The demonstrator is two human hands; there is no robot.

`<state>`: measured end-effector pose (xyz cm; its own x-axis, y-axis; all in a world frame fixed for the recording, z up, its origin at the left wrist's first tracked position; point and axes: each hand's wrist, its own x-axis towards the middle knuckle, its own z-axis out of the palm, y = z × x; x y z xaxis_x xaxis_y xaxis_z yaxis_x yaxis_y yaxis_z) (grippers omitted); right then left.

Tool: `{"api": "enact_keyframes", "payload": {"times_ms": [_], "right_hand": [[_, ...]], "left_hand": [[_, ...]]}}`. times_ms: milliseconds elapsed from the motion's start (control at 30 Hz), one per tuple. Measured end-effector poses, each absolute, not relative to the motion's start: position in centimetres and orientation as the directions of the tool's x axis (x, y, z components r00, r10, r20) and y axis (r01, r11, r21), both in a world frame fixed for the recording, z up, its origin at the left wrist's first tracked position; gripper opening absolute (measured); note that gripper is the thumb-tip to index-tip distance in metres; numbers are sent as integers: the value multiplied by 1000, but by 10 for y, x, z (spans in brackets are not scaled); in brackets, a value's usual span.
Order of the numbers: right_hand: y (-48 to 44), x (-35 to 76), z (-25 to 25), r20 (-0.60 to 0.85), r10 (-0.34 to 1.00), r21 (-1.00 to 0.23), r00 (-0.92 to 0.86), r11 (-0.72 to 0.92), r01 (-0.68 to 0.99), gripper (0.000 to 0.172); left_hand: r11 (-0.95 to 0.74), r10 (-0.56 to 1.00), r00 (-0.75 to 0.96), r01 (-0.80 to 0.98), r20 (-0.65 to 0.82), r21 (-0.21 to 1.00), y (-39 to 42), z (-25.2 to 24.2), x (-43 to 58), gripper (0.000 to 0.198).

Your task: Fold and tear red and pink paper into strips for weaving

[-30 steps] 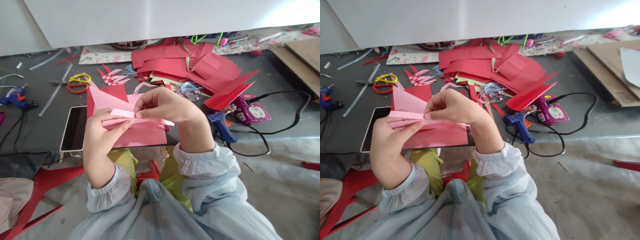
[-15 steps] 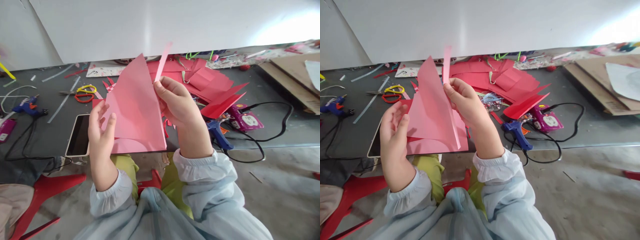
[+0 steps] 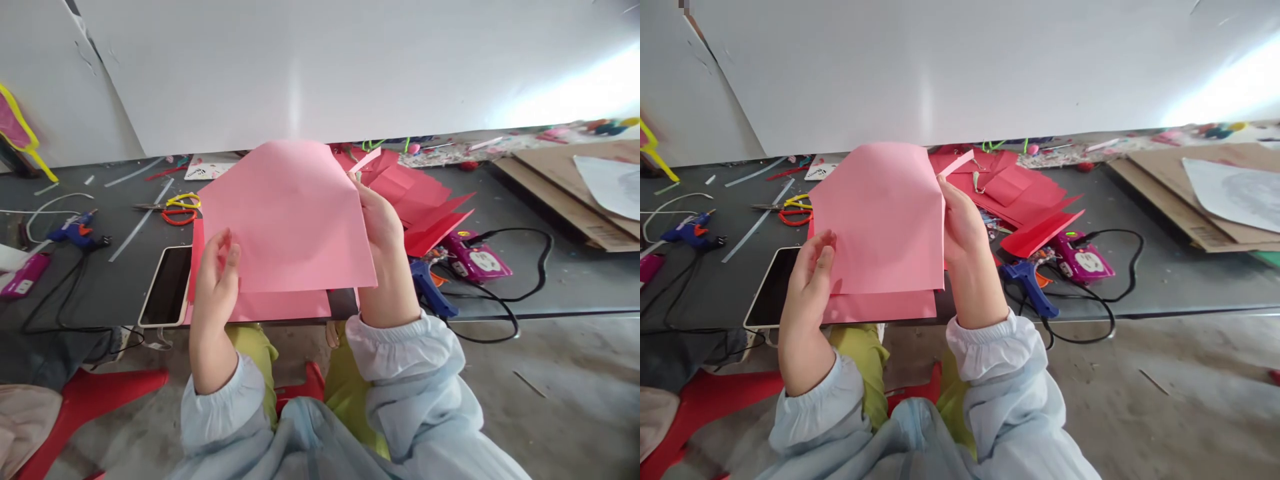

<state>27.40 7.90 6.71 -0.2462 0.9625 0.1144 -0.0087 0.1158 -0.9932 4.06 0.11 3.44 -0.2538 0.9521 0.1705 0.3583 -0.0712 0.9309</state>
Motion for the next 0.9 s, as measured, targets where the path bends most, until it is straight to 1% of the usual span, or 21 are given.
{"api": "enact_keyframes", "payload": {"times_ms": [67, 200, 333, 433, 500, 600, 667, 767, 833, 900], "right_hand": [[81, 277, 64, 66, 981, -995, -182, 50, -88, 48], [88, 278, 54, -118, 989, -966, -94, -137, -219, 30], [91, 273, 47, -189, 981, -934, 39, -168, -315, 16], [89, 268, 51, -227, 974, -907, 27, -201, -371, 18], [87, 268, 55, -246, 969, -895, -32, -240, -377, 25], [84, 271, 56, -256, 960, -912, -116, -280, -300, 41], [82, 276, 54, -239, 963, -942, -124, -261, -211, 47], [78, 286, 49, -202, 971, -977, -128, -209, -38, 46], [76, 292, 48, -184, 972, -981, -146, -172, 90, 41], [74, 297, 49, -185, 965, -972, -183, -152, 179, 34]], "left_hand": [[-53, 960, -229, 423, 163, 905, 0, 38, 40, 55], [-45, 977, -141, 596, 160, 802, 0, 43, 40, 45], [74, 994, -113, 699, 8, 711, 3, 42, 42, 40], [145, 989, -114, 739, -90, 658, 5, 40, 44, 38], [169, 985, -117, 755, -123, 634, 6, 40, 45, 39], [182, 983, -124, 770, -137, 612, 7, 39, 44, 41], [176, 984, -120, 777, -132, 604, 8, 38, 43, 40], [156, 988, -111, 786, -112, 598, 8, 36, 41, 39], [140, 990, -108, 792, -90, 594, 8, 35, 41, 39], [133, 991, -107, 799, -78, 587, 9, 34, 41, 39]]}}
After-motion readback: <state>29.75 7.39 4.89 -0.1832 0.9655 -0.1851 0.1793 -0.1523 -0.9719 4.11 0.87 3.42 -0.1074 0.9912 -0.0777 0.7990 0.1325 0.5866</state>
